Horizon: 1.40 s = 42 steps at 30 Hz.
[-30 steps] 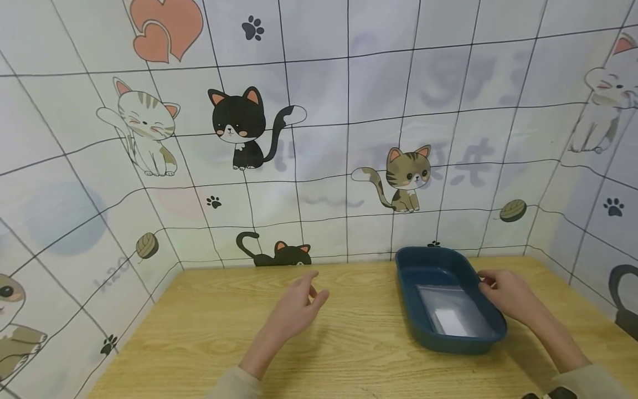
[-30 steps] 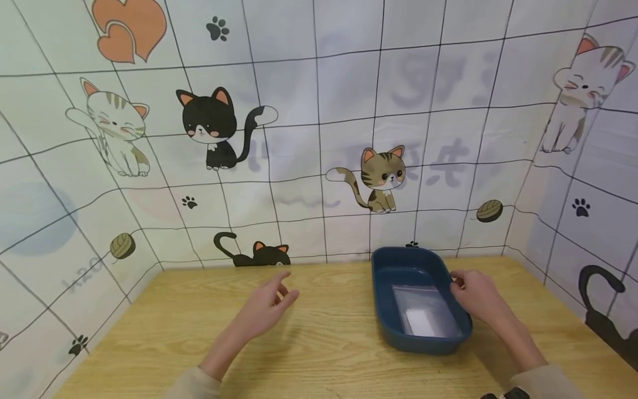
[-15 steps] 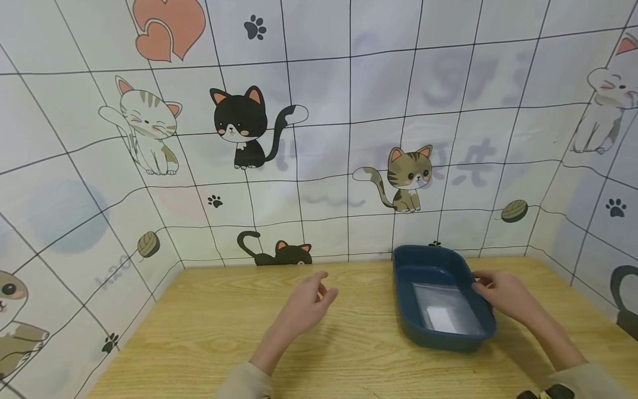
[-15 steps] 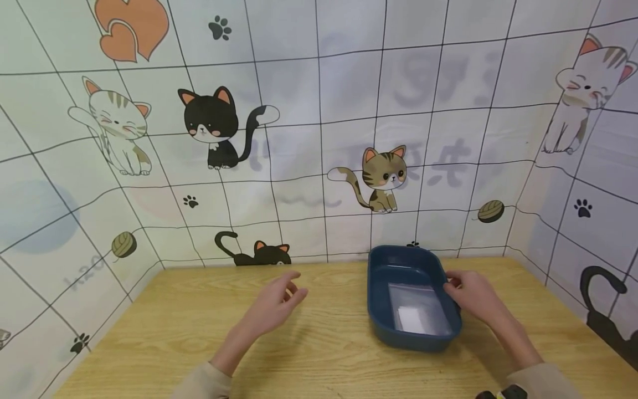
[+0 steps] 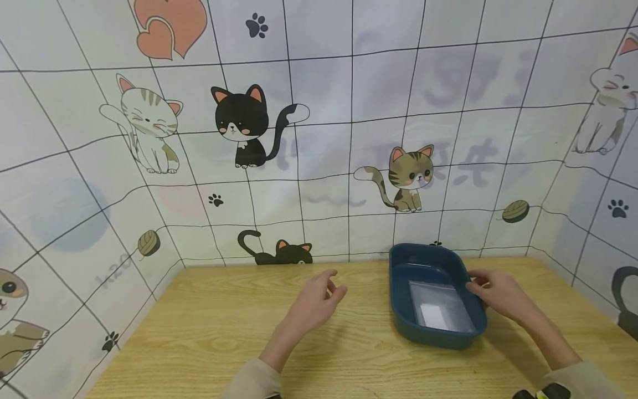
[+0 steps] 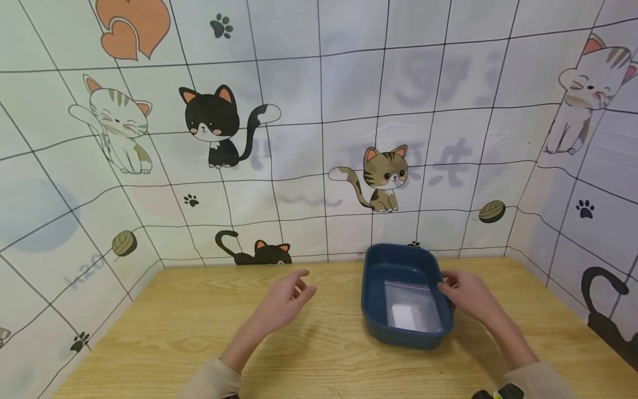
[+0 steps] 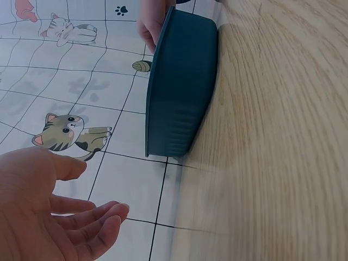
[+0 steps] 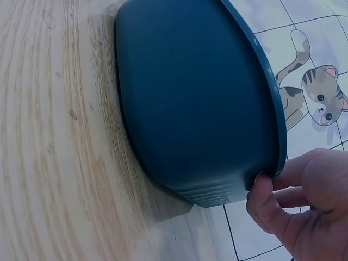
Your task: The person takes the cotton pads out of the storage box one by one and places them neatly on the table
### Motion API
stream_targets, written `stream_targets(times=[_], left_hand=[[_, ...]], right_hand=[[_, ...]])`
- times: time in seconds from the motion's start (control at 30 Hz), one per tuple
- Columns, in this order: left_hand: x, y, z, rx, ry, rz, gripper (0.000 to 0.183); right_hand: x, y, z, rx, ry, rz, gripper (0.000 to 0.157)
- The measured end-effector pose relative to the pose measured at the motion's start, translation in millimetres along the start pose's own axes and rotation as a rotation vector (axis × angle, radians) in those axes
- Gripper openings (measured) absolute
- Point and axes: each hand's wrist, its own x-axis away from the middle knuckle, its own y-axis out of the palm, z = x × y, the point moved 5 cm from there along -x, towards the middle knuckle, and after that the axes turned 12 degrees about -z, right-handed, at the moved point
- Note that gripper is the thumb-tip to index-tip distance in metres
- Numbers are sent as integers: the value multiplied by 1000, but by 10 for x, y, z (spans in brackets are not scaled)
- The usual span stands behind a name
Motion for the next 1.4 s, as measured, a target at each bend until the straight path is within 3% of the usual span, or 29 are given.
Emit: stream_targets(times=[0.93,1.4], left_hand=[[-217,52,351,68,76,7,39],[-379,160,512,135,121,-2,34]], right_hand=[[20,97,-88,-126,-34,-44,54],[22,117,-114,-117,-40,-36,54]])
